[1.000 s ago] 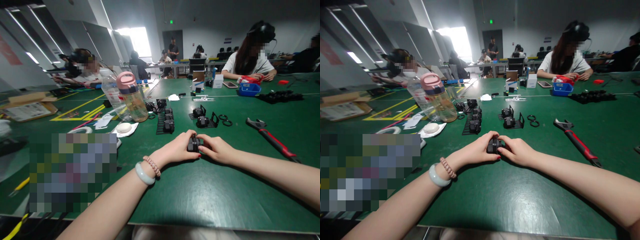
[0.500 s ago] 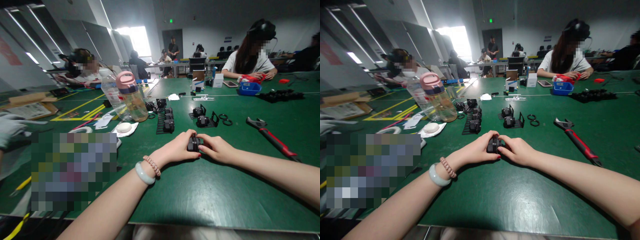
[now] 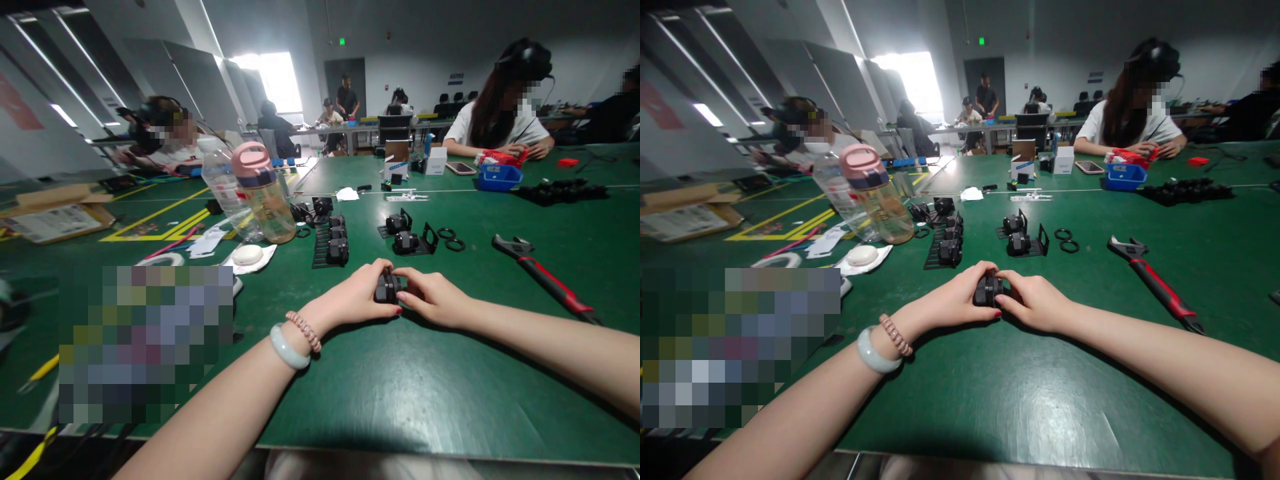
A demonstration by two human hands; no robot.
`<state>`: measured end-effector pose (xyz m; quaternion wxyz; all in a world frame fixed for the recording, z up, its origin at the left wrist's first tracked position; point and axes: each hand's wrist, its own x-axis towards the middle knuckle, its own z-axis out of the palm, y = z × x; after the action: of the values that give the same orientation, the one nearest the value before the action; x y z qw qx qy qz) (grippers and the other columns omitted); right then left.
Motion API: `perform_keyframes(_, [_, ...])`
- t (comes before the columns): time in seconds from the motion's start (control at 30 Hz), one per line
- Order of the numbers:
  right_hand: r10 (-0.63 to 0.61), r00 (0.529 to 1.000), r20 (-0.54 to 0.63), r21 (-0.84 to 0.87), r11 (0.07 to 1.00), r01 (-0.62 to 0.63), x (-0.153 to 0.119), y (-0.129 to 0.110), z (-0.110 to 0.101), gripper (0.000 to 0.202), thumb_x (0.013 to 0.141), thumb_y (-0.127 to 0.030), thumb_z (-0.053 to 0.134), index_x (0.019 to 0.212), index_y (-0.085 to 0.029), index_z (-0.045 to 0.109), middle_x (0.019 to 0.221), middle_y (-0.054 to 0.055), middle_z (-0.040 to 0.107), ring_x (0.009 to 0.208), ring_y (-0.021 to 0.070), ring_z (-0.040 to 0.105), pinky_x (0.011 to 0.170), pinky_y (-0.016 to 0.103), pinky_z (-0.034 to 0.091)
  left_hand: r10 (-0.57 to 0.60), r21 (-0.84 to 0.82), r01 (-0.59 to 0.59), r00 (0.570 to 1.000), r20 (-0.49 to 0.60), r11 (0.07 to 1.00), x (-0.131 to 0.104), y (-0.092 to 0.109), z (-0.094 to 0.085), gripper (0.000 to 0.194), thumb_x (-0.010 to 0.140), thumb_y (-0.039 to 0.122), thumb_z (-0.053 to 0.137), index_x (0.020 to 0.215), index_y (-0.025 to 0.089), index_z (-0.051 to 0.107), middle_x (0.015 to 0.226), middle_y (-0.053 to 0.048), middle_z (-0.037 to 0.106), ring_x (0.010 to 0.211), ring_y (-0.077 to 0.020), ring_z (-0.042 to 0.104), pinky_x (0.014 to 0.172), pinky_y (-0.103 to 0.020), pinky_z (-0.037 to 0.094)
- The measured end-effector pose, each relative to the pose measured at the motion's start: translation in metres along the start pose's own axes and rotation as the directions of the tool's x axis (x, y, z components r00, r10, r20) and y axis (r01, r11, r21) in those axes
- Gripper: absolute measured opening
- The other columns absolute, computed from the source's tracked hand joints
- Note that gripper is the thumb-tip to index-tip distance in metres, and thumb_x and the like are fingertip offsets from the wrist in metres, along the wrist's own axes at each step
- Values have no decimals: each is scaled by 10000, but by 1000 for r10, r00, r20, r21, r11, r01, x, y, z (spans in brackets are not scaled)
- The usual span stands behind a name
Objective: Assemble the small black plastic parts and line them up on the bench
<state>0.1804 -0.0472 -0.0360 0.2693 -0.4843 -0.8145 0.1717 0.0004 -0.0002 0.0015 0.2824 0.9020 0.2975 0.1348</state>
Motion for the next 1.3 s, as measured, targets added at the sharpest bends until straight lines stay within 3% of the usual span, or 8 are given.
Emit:
perform_keyframes(0.27, [-29,1000,7,60,998,29,-4,2,2,506,722,-203,514,1175,-165,292,544,-69,460,468,91,452,471,191,302,1,25,-1,1000,3,1000,0,0,0,543,629,396,595,1087,183,398,953,-63,502,846,-203,505,743,-333,419])
perform_keyframes(0.57, [-34,999,13,44,998,33,-2,4,2,415,746,-250,507,1118,-186,334,559,-65,455,476,87,445,471,187,300,-6,24,6,1000,2,1000,0,0,0,523,625,381,595,1073,188,406,953,-58,502,849,-205,505,742,-332,419])
perform_keyframes(1.3, [-28,1000,7,53,998,28,-2,3,1,429,753,-252,510,1144,-193,344,547,-66,462,467,83,443,470,182,311,4,42,-5,1000,16,999,0,1,-1,536,628,372,598,1086,180,398,964,-66,506,851,-203,509,741,-330,423])
